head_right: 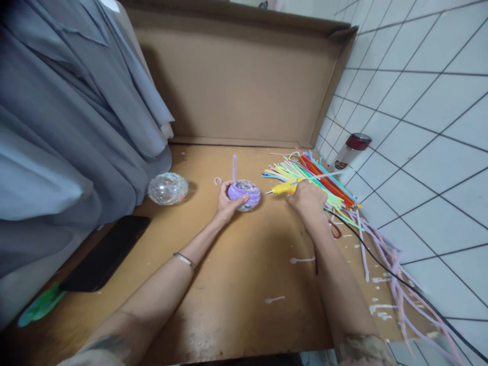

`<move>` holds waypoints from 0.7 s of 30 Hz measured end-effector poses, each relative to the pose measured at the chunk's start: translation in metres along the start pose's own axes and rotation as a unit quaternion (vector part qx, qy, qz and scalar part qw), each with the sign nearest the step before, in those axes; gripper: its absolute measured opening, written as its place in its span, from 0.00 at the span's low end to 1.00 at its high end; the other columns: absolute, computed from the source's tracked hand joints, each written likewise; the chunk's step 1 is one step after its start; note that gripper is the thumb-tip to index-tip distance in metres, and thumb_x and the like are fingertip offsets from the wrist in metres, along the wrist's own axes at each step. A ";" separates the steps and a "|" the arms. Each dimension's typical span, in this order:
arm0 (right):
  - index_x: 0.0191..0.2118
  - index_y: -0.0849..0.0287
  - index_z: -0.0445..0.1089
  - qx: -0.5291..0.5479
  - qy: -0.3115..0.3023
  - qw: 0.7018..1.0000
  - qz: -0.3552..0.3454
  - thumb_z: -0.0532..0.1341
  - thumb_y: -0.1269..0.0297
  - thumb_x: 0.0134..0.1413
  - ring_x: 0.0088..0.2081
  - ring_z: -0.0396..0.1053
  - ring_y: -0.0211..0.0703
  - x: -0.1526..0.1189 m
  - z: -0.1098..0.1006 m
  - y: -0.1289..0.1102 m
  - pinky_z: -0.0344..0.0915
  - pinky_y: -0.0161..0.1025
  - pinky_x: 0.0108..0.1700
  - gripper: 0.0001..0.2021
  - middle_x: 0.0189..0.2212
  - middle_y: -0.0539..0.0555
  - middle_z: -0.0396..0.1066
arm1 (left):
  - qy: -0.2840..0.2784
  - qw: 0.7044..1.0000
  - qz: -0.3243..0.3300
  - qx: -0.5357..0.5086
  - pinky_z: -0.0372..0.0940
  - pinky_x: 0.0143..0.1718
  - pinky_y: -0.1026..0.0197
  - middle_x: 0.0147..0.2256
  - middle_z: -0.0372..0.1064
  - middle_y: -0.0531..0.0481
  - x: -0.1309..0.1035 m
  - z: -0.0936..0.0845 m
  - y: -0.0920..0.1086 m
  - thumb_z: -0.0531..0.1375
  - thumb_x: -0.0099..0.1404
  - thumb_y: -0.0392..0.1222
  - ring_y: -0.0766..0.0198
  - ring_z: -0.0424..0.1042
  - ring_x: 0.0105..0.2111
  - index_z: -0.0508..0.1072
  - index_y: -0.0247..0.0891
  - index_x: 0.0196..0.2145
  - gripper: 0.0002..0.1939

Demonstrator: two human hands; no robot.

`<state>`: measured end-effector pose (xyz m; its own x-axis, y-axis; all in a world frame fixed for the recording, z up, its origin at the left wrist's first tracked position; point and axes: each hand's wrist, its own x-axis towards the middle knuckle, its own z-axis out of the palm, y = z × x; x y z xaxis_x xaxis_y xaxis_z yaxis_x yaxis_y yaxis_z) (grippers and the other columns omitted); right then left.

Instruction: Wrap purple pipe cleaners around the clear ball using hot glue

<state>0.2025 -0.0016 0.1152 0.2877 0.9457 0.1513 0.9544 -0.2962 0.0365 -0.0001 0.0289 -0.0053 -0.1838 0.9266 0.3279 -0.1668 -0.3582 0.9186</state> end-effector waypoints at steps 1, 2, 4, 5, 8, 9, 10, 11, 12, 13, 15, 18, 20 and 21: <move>0.49 0.65 0.69 0.008 0.024 1.000 0.011 0.60 0.51 0.51 0.42 0.73 0.58 -0.003 -0.007 -0.001 0.65 0.45 0.39 0.25 0.40 0.68 0.74 | -0.009 1.000 -0.001 -0.002 0.66 0.45 0.58 0.41 0.70 0.48 -0.001 0.000 0.001 0.74 0.38 0.52 0.60 0.71 0.40 0.65 0.39 0.44 0.37; 0.50 0.65 0.68 0.018 0.047 0.999 0.011 0.59 0.50 0.51 0.41 0.73 0.58 -0.006 -0.013 -0.002 0.64 0.44 0.38 0.26 0.40 0.67 0.74 | -0.021 1.000 -0.002 -0.004 0.66 0.46 0.58 0.41 0.70 0.48 -0.002 0.001 0.002 0.74 0.38 0.52 0.60 0.71 0.40 0.65 0.39 0.44 0.37; 0.48 0.64 0.68 0.038 0.076 0.996 -0.006 0.57 0.51 0.52 0.40 0.72 0.58 -0.011 -0.020 -0.004 0.63 0.43 0.36 0.24 0.38 0.66 0.74 | -0.047 0.999 -0.003 -0.011 0.66 0.46 0.57 0.41 0.71 0.48 -0.004 0.002 0.004 0.74 0.38 0.53 0.59 0.71 0.41 0.65 0.39 0.44 0.37; 0.46 0.63 0.69 0.047 0.086 0.995 -0.021 0.57 0.51 0.53 0.40 0.72 0.57 -0.013 -0.021 -0.004 0.61 0.42 0.35 0.22 0.38 0.65 0.74 | -0.060 0.998 -0.006 -0.013 0.66 0.46 0.57 0.41 0.71 0.48 -0.005 0.003 0.006 0.74 0.38 0.53 0.59 0.71 0.41 0.65 0.39 0.43 0.37; 0.41 0.61 0.71 0.060 0.103 0.990 -0.070 0.56 0.52 0.52 0.38 0.70 0.55 -0.015 -0.020 -0.005 0.58 0.40 0.33 0.18 0.36 0.63 0.74 | -0.095 0.995 -0.015 -0.014 0.66 0.46 0.58 0.41 0.71 0.48 -0.008 0.006 0.009 0.74 0.37 0.54 0.59 0.72 0.40 0.66 0.39 0.43 0.37; 0.40 0.61 0.71 0.063 0.105 0.989 -0.082 0.56 0.52 0.52 0.37 0.70 0.54 -0.015 -0.019 -0.005 0.57 0.40 0.32 0.18 0.36 0.62 0.74 | -0.106 0.994 -0.015 -0.014 0.66 0.46 0.58 0.41 0.71 0.47 -0.008 0.006 0.010 0.74 0.37 0.55 0.59 0.72 0.40 0.66 0.39 0.42 0.37; 0.40 0.61 0.71 0.064 0.106 0.988 -0.092 0.56 0.52 0.52 0.37 0.69 0.54 -0.015 -0.018 -0.005 0.56 0.40 0.32 0.18 0.36 0.62 0.74 | -0.117 0.993 -0.019 -0.017 0.66 0.45 0.58 0.41 0.71 0.47 -0.008 0.007 0.011 0.74 0.37 0.55 0.59 0.72 0.40 0.66 0.39 0.42 0.38; 0.39 0.61 0.71 0.066 0.105 0.987 -0.099 0.56 0.52 0.52 0.37 0.69 0.53 -0.015 -0.018 -0.005 0.55 0.39 0.31 0.17 0.36 0.62 0.74 | -0.123 0.992 -0.021 -0.022 0.66 0.45 0.58 0.41 0.71 0.47 -0.008 0.007 0.011 0.74 0.36 0.56 0.59 0.72 0.40 0.66 0.39 0.42 0.38; 0.39 0.61 0.72 0.066 0.103 0.987 -0.103 0.56 0.52 0.52 0.36 0.69 0.53 -0.014 -0.018 -0.004 0.54 0.39 0.31 0.17 0.36 0.62 0.74 | -0.128 0.991 -0.020 -0.021 0.66 0.45 0.58 0.41 0.71 0.47 -0.008 0.007 0.012 0.74 0.36 0.56 0.59 0.72 0.40 0.67 0.39 0.42 0.38; 0.39 0.61 0.72 0.066 0.101 0.987 -0.107 0.56 0.52 0.52 0.36 0.69 0.52 -0.014 -0.018 -0.004 0.54 0.39 0.31 0.18 0.36 0.62 0.74 | -0.132 0.991 -0.020 -0.020 0.67 0.45 0.57 0.41 0.71 0.47 -0.008 0.006 0.012 0.74 0.36 0.56 0.59 0.72 0.40 0.67 0.39 0.42 0.38; 0.39 0.61 0.72 0.064 0.098 0.987 -0.111 0.56 0.52 0.52 0.36 0.69 0.52 -0.014 -0.018 -0.004 0.53 0.39 0.30 0.18 0.35 0.62 0.74 | -0.140 0.990 -0.022 -0.014 0.67 0.44 0.57 0.41 0.71 0.47 -0.008 0.005 0.013 0.74 0.37 0.57 0.59 0.72 0.39 0.67 0.39 0.43 0.38; 0.40 0.62 0.72 0.062 0.096 0.987 -0.116 0.55 0.52 0.52 0.36 0.69 0.52 -0.014 -0.017 -0.005 0.52 0.38 0.30 0.19 0.36 0.62 0.74 | -0.151 0.988 -0.018 -0.005 0.67 0.44 0.57 0.42 0.71 0.47 -0.007 0.004 0.012 0.74 0.36 0.57 0.59 0.73 0.39 0.68 0.39 0.43 0.39; 0.40 0.62 0.71 0.060 0.096 0.987 -0.118 0.55 0.52 0.53 0.36 0.69 0.53 -0.014 -0.015 -0.006 0.52 0.38 0.30 0.19 0.36 0.62 0.74 | -0.156 0.988 -0.009 -0.001 0.67 0.45 0.57 0.42 0.71 0.46 -0.007 0.004 0.012 0.74 0.37 0.57 0.58 0.73 0.41 0.68 0.38 0.44 0.39; 0.40 0.62 0.71 0.058 0.095 0.987 -0.118 0.54 0.52 0.53 0.36 0.69 0.53 -0.014 -0.014 -0.006 0.52 0.38 0.30 0.19 0.36 0.62 0.74 | -0.159 0.987 -0.004 0.000 0.67 0.46 0.56 0.43 0.71 0.45 -0.007 0.003 0.011 0.74 0.37 0.57 0.58 0.72 0.42 0.68 0.38 0.44 0.38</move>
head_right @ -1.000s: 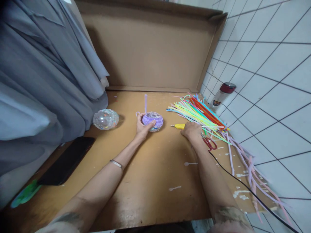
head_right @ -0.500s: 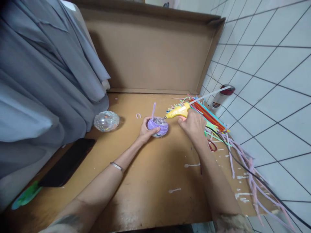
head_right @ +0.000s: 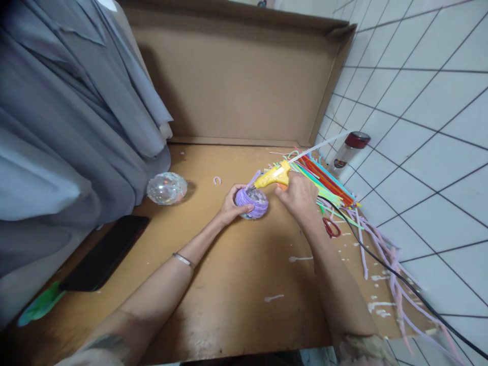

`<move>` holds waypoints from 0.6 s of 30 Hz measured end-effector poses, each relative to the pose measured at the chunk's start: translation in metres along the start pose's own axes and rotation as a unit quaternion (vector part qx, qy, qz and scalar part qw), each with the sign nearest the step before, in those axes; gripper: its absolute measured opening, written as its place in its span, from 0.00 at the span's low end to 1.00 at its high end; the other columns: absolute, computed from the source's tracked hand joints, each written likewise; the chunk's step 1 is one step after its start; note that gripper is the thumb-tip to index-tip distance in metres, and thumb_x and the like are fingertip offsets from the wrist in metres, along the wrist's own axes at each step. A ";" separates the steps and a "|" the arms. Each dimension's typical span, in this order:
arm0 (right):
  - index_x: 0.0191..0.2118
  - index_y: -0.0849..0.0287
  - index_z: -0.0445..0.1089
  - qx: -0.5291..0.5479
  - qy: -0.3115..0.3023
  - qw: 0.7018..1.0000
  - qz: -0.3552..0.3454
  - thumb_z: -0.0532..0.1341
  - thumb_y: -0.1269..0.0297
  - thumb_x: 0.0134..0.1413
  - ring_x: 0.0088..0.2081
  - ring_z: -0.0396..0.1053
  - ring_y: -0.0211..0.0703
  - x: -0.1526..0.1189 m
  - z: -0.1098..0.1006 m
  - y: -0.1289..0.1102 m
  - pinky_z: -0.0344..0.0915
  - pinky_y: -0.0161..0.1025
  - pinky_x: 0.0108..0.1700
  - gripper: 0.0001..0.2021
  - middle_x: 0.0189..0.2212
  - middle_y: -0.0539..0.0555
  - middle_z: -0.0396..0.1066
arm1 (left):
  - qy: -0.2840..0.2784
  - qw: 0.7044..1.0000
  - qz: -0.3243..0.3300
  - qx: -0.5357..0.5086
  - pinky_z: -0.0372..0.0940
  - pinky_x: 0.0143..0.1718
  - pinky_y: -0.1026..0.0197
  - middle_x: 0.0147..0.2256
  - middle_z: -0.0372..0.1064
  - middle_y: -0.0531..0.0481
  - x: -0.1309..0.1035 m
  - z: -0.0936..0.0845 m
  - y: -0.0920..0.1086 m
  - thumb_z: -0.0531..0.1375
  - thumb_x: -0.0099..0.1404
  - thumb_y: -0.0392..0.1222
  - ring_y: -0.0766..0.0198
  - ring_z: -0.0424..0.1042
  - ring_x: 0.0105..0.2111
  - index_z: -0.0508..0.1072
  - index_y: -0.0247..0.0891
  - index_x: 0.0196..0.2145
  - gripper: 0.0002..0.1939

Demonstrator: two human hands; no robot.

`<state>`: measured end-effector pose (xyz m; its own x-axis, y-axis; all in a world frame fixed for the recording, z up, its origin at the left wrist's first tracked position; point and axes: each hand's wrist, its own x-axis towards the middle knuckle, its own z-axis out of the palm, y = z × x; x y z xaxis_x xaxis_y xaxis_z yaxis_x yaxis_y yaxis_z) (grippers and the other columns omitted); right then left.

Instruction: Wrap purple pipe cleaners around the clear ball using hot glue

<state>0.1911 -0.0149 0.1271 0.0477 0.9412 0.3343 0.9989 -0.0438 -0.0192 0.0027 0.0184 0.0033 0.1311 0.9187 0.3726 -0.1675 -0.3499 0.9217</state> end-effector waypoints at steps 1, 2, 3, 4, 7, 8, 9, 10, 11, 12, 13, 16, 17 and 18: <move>0.40 0.62 0.71 -0.002 -0.001 1.000 0.000 0.54 0.52 0.53 0.36 0.69 0.53 0.000 0.001 0.000 0.52 0.38 0.30 0.19 0.36 0.62 0.74 | -0.002 1.000 0.003 0.001 0.67 0.47 0.56 0.44 0.71 0.45 0.000 0.000 0.000 0.74 0.37 0.57 0.57 0.72 0.42 0.69 0.38 0.44 0.38; 0.40 0.62 0.71 -0.005 -0.002 1.000 0.000 0.54 0.52 0.53 0.36 0.69 0.53 0.000 0.002 -0.001 0.52 0.39 0.30 0.19 0.36 0.62 0.74 | -0.005 1.000 0.004 0.001 0.67 0.48 0.55 0.44 0.71 0.45 0.000 0.000 -0.001 0.74 0.38 0.57 0.56 0.72 0.43 0.69 0.38 0.44 0.38; 0.39 0.62 0.71 -0.007 -0.003 1.000 0.001 0.54 0.53 0.53 0.36 0.69 0.53 0.000 0.002 -0.001 0.52 0.39 0.30 0.18 0.36 0.62 0.74 | -0.007 1.000 0.002 0.001 0.66 0.49 0.55 0.45 0.71 0.44 0.000 0.000 -0.001 0.74 0.38 0.57 0.56 0.72 0.44 0.68 0.38 0.44 0.39; 0.39 0.62 0.71 -0.008 -0.004 1.000 0.001 0.54 0.53 0.53 0.37 0.69 0.53 0.000 0.003 -0.001 0.52 0.39 0.30 0.18 0.35 0.62 0.74 | -0.010 1.000 0.000 0.001 0.66 0.50 0.55 0.46 0.70 0.44 0.000 0.000 -0.001 0.74 0.38 0.57 0.56 0.72 0.45 0.68 0.38 0.45 0.39; 0.39 0.62 0.71 -0.006 -0.002 1.000 -0.001 0.54 0.53 0.53 0.37 0.69 0.53 0.000 0.003 -0.002 0.52 0.39 0.30 0.18 0.36 0.62 0.74 | -0.016 1.000 -0.005 -0.007 0.64 0.52 0.54 0.48 0.69 0.43 0.000 0.000 -0.002 0.74 0.37 0.57 0.55 0.71 0.48 0.68 0.38 0.45 0.40; 0.40 0.62 0.71 -0.005 -0.002 1.000 -0.002 0.54 0.53 0.53 0.37 0.69 0.53 0.000 0.004 -0.002 0.52 0.39 0.30 0.18 0.36 0.62 0.74 | -0.018 1.000 -0.005 -0.010 0.63 0.53 0.54 0.49 0.69 0.43 0.000 0.000 -0.001 0.74 0.37 0.56 0.55 0.70 0.48 0.68 0.38 0.45 0.40; 0.40 0.61 0.71 -0.005 -0.001 1.000 -0.003 0.54 0.53 0.53 0.37 0.69 0.53 0.000 0.004 -0.002 0.52 0.39 0.30 0.18 0.36 0.62 0.75 | -0.019 1.000 -0.005 -0.012 0.63 0.54 0.54 0.49 0.69 0.43 0.000 0.001 -0.001 0.74 0.37 0.56 0.55 0.70 0.49 0.68 0.39 0.45 0.39; 0.40 0.61 0.71 -0.005 -0.002 1.000 -0.005 0.54 0.53 0.53 0.37 0.69 0.53 0.000 0.003 -0.002 0.52 0.39 0.30 0.18 0.36 0.62 0.75 | -0.019 1.000 -0.005 -0.014 0.63 0.54 0.54 0.49 0.68 0.43 0.000 0.001 -0.001 0.74 0.36 0.56 0.55 0.70 0.49 0.68 0.39 0.44 0.39; 0.40 0.61 0.71 -0.004 -0.004 1.000 -0.006 0.54 0.53 0.53 0.37 0.69 0.53 0.000 0.003 -0.002 0.52 0.39 0.30 0.18 0.36 0.62 0.75 | -0.019 1.000 -0.005 -0.014 0.63 0.54 0.54 0.49 0.68 0.43 0.000 0.001 -0.001 0.74 0.36 0.57 0.55 0.70 0.49 0.68 0.39 0.44 0.39; 0.40 0.61 0.71 -0.005 -0.007 1.000 -0.007 0.54 0.53 0.53 0.37 0.69 0.53 0.000 0.003 -0.003 0.52 0.39 0.30 0.18 0.36 0.62 0.75 | -0.019 1.000 -0.006 -0.013 0.63 0.54 0.54 0.49 0.68 0.43 0.000 0.001 0.000 0.74 0.36 0.57 0.55 0.70 0.49 0.68 0.39 0.44 0.39; 0.40 0.61 0.71 -0.005 -0.009 1.000 -0.008 0.54 0.53 0.53 0.37 0.69 0.53 -0.001 0.003 -0.003 0.52 0.39 0.30 0.18 0.36 0.62 0.75 | -0.019 1.000 -0.006 -0.011 0.63 0.54 0.54 0.49 0.68 0.43 0.000 0.001 0.000 0.74 0.36 0.57 0.55 0.70 0.49 0.68 0.39 0.44 0.39; 0.40 0.61 0.71 -0.005 -0.012 1.000 -0.009 0.54 0.54 0.53 0.37 0.69 0.53 -0.001 0.004 -0.003 0.51 0.39 0.30 0.18 0.36 0.62 0.75 | -0.020 1.000 -0.007 -0.012 0.62 0.54 0.54 0.49 0.68 0.43 0.001 0.001 0.000 0.74 0.36 0.57 0.55 0.69 0.49 0.68 0.40 0.44 0.39; 0.40 0.61 0.71 -0.005 -0.011 1.000 -0.009 0.54 0.54 0.53 0.37 0.69 0.53 -0.001 0.004 -0.003 0.51 0.39 0.30 0.17 0.36 0.62 0.75 | -0.021 1.000 -0.008 -0.012 0.62 0.54 0.53 0.49 0.68 0.43 0.001 0.001 0.000 0.74 0.36 0.57 0.54 0.69 0.49 0.68 0.40 0.44 0.39; 0.40 0.61 0.71 -0.004 -0.009 1.000 -0.010 0.54 0.54 0.53 0.37 0.69 0.53 0.000 0.004 -0.003 0.51 0.39 0.30 0.17 0.36 0.62 0.75 | -0.021 1.000 -0.008 -0.012 0.62 0.54 0.53 0.49 0.68 0.44 0.001 0.001 0.000 0.74 0.36 0.57 0.54 0.69 0.50 0.68 0.40 0.44 0.40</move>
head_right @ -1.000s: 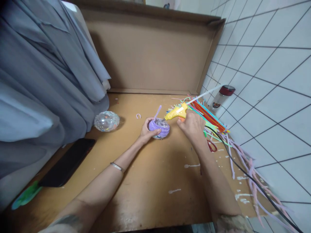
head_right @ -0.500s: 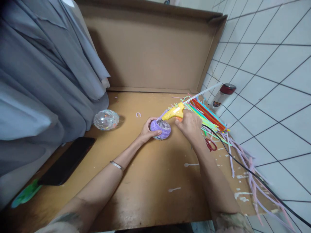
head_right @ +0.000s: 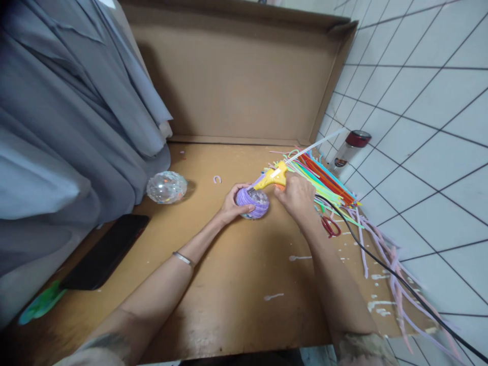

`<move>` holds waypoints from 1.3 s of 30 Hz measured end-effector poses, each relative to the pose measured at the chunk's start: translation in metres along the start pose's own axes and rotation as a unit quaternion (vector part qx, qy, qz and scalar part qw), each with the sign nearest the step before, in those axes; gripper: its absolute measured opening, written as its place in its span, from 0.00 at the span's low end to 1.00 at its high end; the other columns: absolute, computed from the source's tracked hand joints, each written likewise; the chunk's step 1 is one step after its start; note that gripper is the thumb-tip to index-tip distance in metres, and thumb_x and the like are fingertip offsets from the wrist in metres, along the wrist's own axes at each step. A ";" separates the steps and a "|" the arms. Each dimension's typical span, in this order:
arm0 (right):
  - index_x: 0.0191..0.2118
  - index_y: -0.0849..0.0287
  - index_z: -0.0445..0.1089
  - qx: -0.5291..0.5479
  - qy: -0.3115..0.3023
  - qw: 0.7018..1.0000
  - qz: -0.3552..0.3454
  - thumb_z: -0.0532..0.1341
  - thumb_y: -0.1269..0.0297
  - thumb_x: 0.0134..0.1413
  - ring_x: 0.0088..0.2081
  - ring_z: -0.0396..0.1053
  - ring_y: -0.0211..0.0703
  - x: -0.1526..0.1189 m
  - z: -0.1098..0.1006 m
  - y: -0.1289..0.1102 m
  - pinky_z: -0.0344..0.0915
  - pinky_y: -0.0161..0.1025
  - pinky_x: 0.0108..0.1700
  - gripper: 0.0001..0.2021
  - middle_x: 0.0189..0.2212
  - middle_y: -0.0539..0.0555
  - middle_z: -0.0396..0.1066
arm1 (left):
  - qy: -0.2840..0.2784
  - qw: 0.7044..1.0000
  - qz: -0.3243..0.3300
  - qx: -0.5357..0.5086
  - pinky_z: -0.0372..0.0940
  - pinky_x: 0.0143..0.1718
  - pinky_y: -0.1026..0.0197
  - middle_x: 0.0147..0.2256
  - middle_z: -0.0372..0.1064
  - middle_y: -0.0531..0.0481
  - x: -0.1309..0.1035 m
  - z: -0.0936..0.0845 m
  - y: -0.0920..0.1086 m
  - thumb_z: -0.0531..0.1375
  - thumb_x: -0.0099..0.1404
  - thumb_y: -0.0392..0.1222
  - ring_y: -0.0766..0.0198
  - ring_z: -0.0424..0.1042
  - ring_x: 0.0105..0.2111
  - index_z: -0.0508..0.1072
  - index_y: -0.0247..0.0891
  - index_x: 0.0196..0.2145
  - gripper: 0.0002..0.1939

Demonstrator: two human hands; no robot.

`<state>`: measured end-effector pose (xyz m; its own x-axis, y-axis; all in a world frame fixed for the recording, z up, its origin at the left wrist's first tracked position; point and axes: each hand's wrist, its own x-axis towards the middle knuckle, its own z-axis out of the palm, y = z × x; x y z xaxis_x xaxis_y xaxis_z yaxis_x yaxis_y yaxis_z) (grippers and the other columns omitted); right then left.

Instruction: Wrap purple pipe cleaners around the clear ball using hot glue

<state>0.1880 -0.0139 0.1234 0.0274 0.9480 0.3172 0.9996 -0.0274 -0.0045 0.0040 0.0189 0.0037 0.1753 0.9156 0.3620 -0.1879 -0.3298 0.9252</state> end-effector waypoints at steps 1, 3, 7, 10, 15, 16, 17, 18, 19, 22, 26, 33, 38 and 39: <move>0.40 0.60 0.71 0.000 0.001 1.000 0.000 0.55 0.54 0.53 0.37 0.69 0.53 0.000 0.000 0.000 0.51 0.39 0.30 0.17 0.35 0.62 0.75 | -0.001 1.000 0.000 0.001 0.62 0.54 0.54 0.49 0.68 0.44 0.000 0.000 0.000 0.74 0.36 0.57 0.54 0.69 0.50 0.68 0.40 0.44 0.40; 0.40 0.60 0.71 0.001 -0.001 1.000 -0.002 0.56 0.54 0.53 0.36 0.69 0.52 0.000 -0.001 0.001 0.51 0.39 0.30 0.16 0.35 0.61 0.75 | -0.003 1.000 0.003 0.004 0.62 0.54 0.54 0.49 0.68 0.44 0.000 0.000 0.000 0.74 0.36 0.57 0.55 0.69 0.50 0.68 0.40 0.44 0.39; 0.40 0.60 0.72 0.002 -0.009 1.000 -0.010 0.56 0.53 0.53 0.36 0.69 0.52 0.000 -0.004 0.003 0.50 0.38 0.30 0.16 0.35 0.61 0.75 | -0.004 1.000 0.008 0.005 0.62 0.53 0.54 0.48 0.68 0.43 0.000 0.000 0.001 0.74 0.36 0.57 0.55 0.70 0.49 0.68 0.39 0.44 0.39; 0.39 0.60 0.72 0.002 -0.014 1.000 -0.013 0.56 0.54 0.53 0.36 0.69 0.52 0.000 -0.006 0.003 0.49 0.38 0.29 0.16 0.36 0.61 0.75 | -0.006 1.000 0.008 0.007 0.62 0.54 0.54 0.49 0.68 0.43 0.000 0.000 0.002 0.74 0.36 0.57 0.54 0.69 0.50 0.68 0.39 0.43 0.39; 0.39 0.60 0.72 0.005 -0.005 1.000 -0.016 0.56 0.55 0.53 0.36 0.69 0.52 0.000 -0.004 0.004 0.49 0.38 0.29 0.15 0.36 0.61 0.75 | -0.006 1.000 0.002 0.004 0.60 0.57 0.52 0.51 0.68 0.43 0.000 -0.001 0.001 0.74 0.35 0.56 0.53 0.68 0.53 0.69 0.40 0.44 0.39; 0.39 0.60 0.72 0.005 -0.003 1.000 -0.014 0.56 0.55 0.53 0.36 0.69 0.52 0.000 -0.003 0.004 0.49 0.39 0.29 0.15 0.36 0.61 0.75 | -0.006 1.000 0.004 0.004 0.60 0.57 0.52 0.51 0.68 0.43 0.000 -0.001 0.001 0.75 0.35 0.56 0.52 0.68 0.53 0.69 0.40 0.44 0.39; 0.39 0.60 0.72 0.004 -0.002 1.000 -0.014 0.56 0.55 0.53 0.36 0.70 0.52 0.001 -0.003 0.004 0.49 0.39 0.29 0.15 0.36 0.61 0.75 | -0.005 1.000 0.007 0.005 0.60 0.57 0.52 0.51 0.68 0.43 0.001 -0.001 0.000 0.75 0.35 0.56 0.52 0.68 0.53 0.70 0.40 0.44 0.39; 0.39 0.60 0.72 0.003 -0.002 1.000 -0.014 0.55 0.55 0.54 0.36 0.70 0.53 0.001 -0.002 0.004 0.49 0.39 0.29 0.15 0.36 0.60 0.75 | -0.004 1.000 0.012 0.008 0.60 0.57 0.52 0.51 0.68 0.42 0.001 -0.001 0.000 0.75 0.35 0.56 0.52 0.68 0.53 0.70 0.39 0.44 0.39; 0.39 0.60 0.72 0.003 -0.003 1.000 -0.015 0.55 0.54 0.54 0.36 0.70 0.53 0.001 -0.002 0.004 0.49 0.39 0.29 0.16 0.36 0.60 0.75 | -0.003 1.000 0.017 0.012 0.60 0.57 0.52 0.51 0.68 0.42 0.001 -0.001 0.000 0.75 0.35 0.56 0.52 0.68 0.53 0.70 0.39 0.44 0.39; 0.39 0.60 0.72 0.002 -0.010 1.000 -0.017 0.56 0.54 0.54 0.36 0.70 0.52 0.001 -0.004 0.004 0.49 0.39 0.29 0.15 0.36 0.60 0.75 | 0.001 0.999 0.030 0.020 0.62 0.56 0.51 0.51 0.69 0.42 0.001 -0.001 -0.001 0.75 0.36 0.56 0.52 0.69 0.53 0.71 0.39 0.43 0.38; 0.39 0.59 0.72 0.002 -0.019 1.000 -0.019 0.56 0.55 0.53 0.37 0.69 0.53 0.001 -0.008 0.005 0.49 0.38 0.29 0.15 0.36 0.60 0.75 | -0.003 0.999 0.028 0.022 0.61 0.57 0.50 0.51 0.69 0.41 0.000 -0.001 0.000 0.74 0.36 0.57 0.52 0.69 0.53 0.71 0.39 0.43 0.38; 0.38 0.59 0.72 0.002 -0.022 1.000 -0.019 0.57 0.54 0.52 0.37 0.69 0.53 0.002 -0.008 0.007 0.49 0.38 0.28 0.15 0.34 0.61 0.75 | -0.011 0.999 0.020 0.022 0.61 0.56 0.51 0.51 0.69 0.41 0.000 -0.001 0.003 0.74 0.37 0.56 0.52 0.69 0.52 0.71 0.39 0.43 0.38; 0.39 0.60 0.72 0.005 -0.009 1.000 -0.020 0.56 0.55 0.52 0.36 0.69 0.52 0.003 -0.004 0.006 0.50 0.38 0.29 0.15 0.35 0.61 0.75 | -0.017 1.000 0.016 0.010 0.61 0.56 0.52 0.51 0.68 0.41 0.001 -0.001 0.001 0.74 0.36 0.55 0.52 0.68 0.53 0.70 0.39 0.44 0.38; 0.39 0.60 0.72 0.006 -0.008 1.000 -0.021 0.56 0.55 0.52 0.36 0.69 0.52 0.003 -0.004 0.006 0.50 0.39 0.29 0.15 0.35 0.60 0.75 | -0.018 1.000 0.016 0.008 0.61 0.56 0.52 0.51 0.68 0.41 0.001 -0.001 0.000 0.74 0.36 0.55 0.52 0.68 0.53 0.70 0.38 0.44 0.38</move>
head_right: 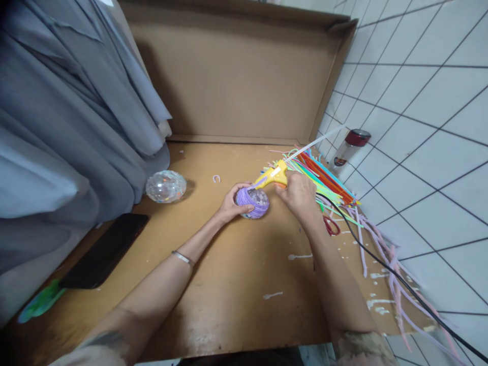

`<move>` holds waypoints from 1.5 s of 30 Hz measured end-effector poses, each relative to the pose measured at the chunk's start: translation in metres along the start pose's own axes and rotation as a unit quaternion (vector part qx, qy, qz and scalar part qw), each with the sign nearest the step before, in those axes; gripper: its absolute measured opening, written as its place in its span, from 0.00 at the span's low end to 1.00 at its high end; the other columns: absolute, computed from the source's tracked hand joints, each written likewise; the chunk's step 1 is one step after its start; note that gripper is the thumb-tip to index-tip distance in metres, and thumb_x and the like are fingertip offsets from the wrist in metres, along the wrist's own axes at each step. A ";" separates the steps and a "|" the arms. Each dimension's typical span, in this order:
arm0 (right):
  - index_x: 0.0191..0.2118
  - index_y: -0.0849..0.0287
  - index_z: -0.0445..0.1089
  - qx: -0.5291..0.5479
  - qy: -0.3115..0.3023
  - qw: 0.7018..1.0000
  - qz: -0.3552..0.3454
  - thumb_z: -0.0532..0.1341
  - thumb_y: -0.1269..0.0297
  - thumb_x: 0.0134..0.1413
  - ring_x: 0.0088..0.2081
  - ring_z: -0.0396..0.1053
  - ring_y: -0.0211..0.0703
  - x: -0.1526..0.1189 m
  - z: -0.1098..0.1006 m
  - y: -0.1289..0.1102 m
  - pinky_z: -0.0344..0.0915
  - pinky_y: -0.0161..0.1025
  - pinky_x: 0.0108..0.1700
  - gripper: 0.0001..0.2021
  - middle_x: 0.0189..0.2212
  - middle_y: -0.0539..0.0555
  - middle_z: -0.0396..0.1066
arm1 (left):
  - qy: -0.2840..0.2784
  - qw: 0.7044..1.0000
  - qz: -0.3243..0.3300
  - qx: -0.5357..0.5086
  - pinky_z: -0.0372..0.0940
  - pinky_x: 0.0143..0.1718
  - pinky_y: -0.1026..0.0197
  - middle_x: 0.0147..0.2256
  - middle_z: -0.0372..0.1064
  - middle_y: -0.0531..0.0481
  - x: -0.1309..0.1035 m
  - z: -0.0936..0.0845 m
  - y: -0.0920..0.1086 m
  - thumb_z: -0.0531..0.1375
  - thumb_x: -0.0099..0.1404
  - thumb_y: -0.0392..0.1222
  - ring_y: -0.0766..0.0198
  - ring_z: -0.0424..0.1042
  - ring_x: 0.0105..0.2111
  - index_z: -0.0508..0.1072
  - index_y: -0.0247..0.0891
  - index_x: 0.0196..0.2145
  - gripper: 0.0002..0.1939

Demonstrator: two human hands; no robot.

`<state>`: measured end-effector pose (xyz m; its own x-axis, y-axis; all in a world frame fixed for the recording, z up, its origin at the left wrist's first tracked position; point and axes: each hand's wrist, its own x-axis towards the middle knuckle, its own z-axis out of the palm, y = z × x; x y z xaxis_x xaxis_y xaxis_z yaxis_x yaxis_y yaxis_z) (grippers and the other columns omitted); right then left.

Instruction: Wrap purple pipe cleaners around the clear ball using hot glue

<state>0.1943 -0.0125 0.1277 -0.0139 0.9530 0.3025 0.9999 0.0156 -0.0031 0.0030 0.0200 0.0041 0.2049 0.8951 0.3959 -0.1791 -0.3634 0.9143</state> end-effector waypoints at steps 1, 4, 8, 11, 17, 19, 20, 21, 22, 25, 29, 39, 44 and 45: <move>0.38 0.60 0.72 0.001 0.001 1.000 0.000 0.56 0.55 0.52 0.36 0.69 0.52 0.000 0.000 0.000 0.50 0.39 0.29 0.15 0.35 0.60 0.75 | -0.001 1.000 0.001 -0.002 0.60 0.57 0.52 0.51 0.68 0.41 0.000 0.000 0.000 0.75 0.36 0.55 0.52 0.68 0.53 0.70 0.38 0.44 0.38; 0.37 0.60 0.73 0.005 0.004 1.000 -0.001 0.57 0.56 0.51 0.34 0.68 0.51 0.000 -0.001 0.000 0.49 0.38 0.28 0.14 0.34 0.60 0.75 | -0.002 1.000 0.002 -0.003 0.59 0.57 0.53 0.51 0.67 0.41 0.000 0.000 -0.001 0.75 0.36 0.55 0.52 0.67 0.54 0.70 0.37 0.45 0.39; 0.35 0.60 0.73 0.011 0.003 1.000 -0.009 0.58 0.56 0.50 0.34 0.68 0.50 -0.001 -0.002 0.001 0.47 0.38 0.28 0.13 0.32 0.60 0.74 | -0.004 1.000 -0.002 0.000 0.58 0.58 0.53 0.52 0.67 0.41 0.000 -0.001 -0.001 0.75 0.37 0.55 0.51 0.66 0.54 0.70 0.37 0.45 0.39; 0.34 0.60 0.73 0.010 0.009 1.000 -0.014 0.58 0.55 0.50 0.33 0.68 0.51 -0.001 -0.002 0.002 0.45 0.38 0.27 0.13 0.31 0.60 0.74 | -0.004 1.000 -0.001 -0.005 0.58 0.57 0.53 0.52 0.67 0.41 0.000 -0.001 -0.002 0.75 0.37 0.55 0.52 0.66 0.54 0.69 0.37 0.45 0.39; 0.36 0.61 0.73 0.011 0.019 0.999 -0.023 0.58 0.56 0.51 0.32 0.67 0.49 0.000 0.001 0.002 0.46 0.38 0.28 0.14 0.32 0.60 0.75 | -0.007 1.000 -0.001 -0.006 0.57 0.58 0.53 0.51 0.67 0.41 0.000 -0.001 -0.003 0.75 0.36 0.54 0.51 0.65 0.54 0.69 0.37 0.45 0.39; 0.36 0.61 0.73 0.011 0.020 0.999 -0.024 0.58 0.56 0.51 0.32 0.67 0.49 0.000 0.001 0.001 0.46 0.38 0.28 0.14 0.32 0.60 0.75 | -0.009 1.000 0.001 -0.006 0.57 0.58 0.53 0.51 0.67 0.41 0.001 -0.001 -0.003 0.75 0.37 0.54 0.51 0.65 0.54 0.70 0.37 0.45 0.39; 0.36 0.61 0.73 0.011 0.019 0.999 -0.023 0.58 0.56 0.51 0.32 0.67 0.49 0.000 0.000 0.001 0.46 0.38 0.28 0.14 0.32 0.60 0.74 | -0.010 1.000 0.001 -0.006 0.57 0.58 0.54 0.51 0.67 0.41 0.001 -0.001 -0.002 0.75 0.37 0.54 0.52 0.66 0.54 0.70 0.37 0.45 0.39; 0.36 0.61 0.73 0.011 0.018 1.000 -0.020 0.58 0.57 0.50 0.32 0.67 0.50 0.000 0.000 0.001 0.46 0.38 0.28 0.14 0.32 0.61 0.74 | -0.011 1.000 0.001 -0.006 0.58 0.58 0.54 0.51 0.67 0.41 0.001 -0.001 -0.002 0.75 0.37 0.54 0.52 0.66 0.54 0.70 0.37 0.45 0.39; 0.36 0.61 0.73 0.010 0.017 1.000 -0.017 0.58 0.57 0.50 0.32 0.67 0.50 0.000 -0.001 0.001 0.46 0.38 0.28 0.14 0.32 0.61 0.74 | -0.011 1.000 0.000 -0.006 0.58 0.57 0.54 0.51 0.67 0.41 0.000 -0.001 -0.003 0.75 0.37 0.54 0.52 0.66 0.54 0.69 0.37 0.45 0.39; 0.35 0.60 0.73 0.006 0.007 1.000 -0.011 0.58 0.56 0.50 0.32 0.67 0.50 -0.001 -0.003 0.002 0.45 0.38 0.27 0.14 0.31 0.61 0.74 | -0.010 1.000 0.000 -0.004 0.59 0.57 0.54 0.52 0.67 0.41 0.000 -0.002 -0.003 0.75 0.37 0.54 0.52 0.66 0.54 0.69 0.36 0.45 0.40; 0.35 0.60 0.73 0.001 0.000 1.000 -0.015 0.58 0.55 0.51 0.33 0.67 0.51 -0.001 -0.004 0.003 0.45 0.38 0.27 0.14 0.31 0.61 0.74 | -0.011 1.000 0.006 0.002 0.59 0.57 0.53 0.51 0.67 0.40 0.000 -0.001 -0.003 0.75 0.37 0.55 0.51 0.66 0.53 0.69 0.36 0.45 0.40; 0.36 0.61 0.73 0.005 0.004 1.000 -0.019 0.57 0.56 0.51 0.32 0.67 0.49 0.000 -0.001 0.001 0.46 0.38 0.28 0.14 0.32 0.61 0.74 | -0.011 1.000 -0.004 0.002 0.58 0.58 0.52 0.53 0.66 0.41 0.000 -0.001 -0.001 0.75 0.37 0.54 0.51 0.65 0.55 0.69 0.37 0.46 0.40; 0.35 0.61 0.73 0.008 0.005 1.000 -0.023 0.57 0.56 0.51 0.31 0.66 0.49 0.000 -0.001 0.004 0.45 0.38 0.28 0.14 0.31 0.60 0.74 | -0.013 1.000 -0.002 0.006 0.59 0.57 0.52 0.52 0.67 0.40 0.000 -0.001 -0.001 0.75 0.37 0.55 0.51 0.66 0.54 0.69 0.36 0.46 0.40; 0.35 0.61 0.73 0.007 0.006 1.000 -0.025 0.57 0.56 0.51 0.31 0.66 0.49 0.000 -0.001 0.005 0.45 0.38 0.28 0.14 0.30 0.60 0.74 | -0.014 1.000 -0.001 0.006 0.59 0.57 0.52 0.52 0.67 0.40 0.000 -0.001 0.000 0.75 0.37 0.55 0.51 0.66 0.54 0.69 0.36 0.45 0.40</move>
<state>0.1994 -0.0130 0.1288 -0.0641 0.9472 0.3141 0.9977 0.0677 -0.0006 0.0022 0.0208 0.0038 0.2323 0.8884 0.3960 -0.1668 -0.3648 0.9160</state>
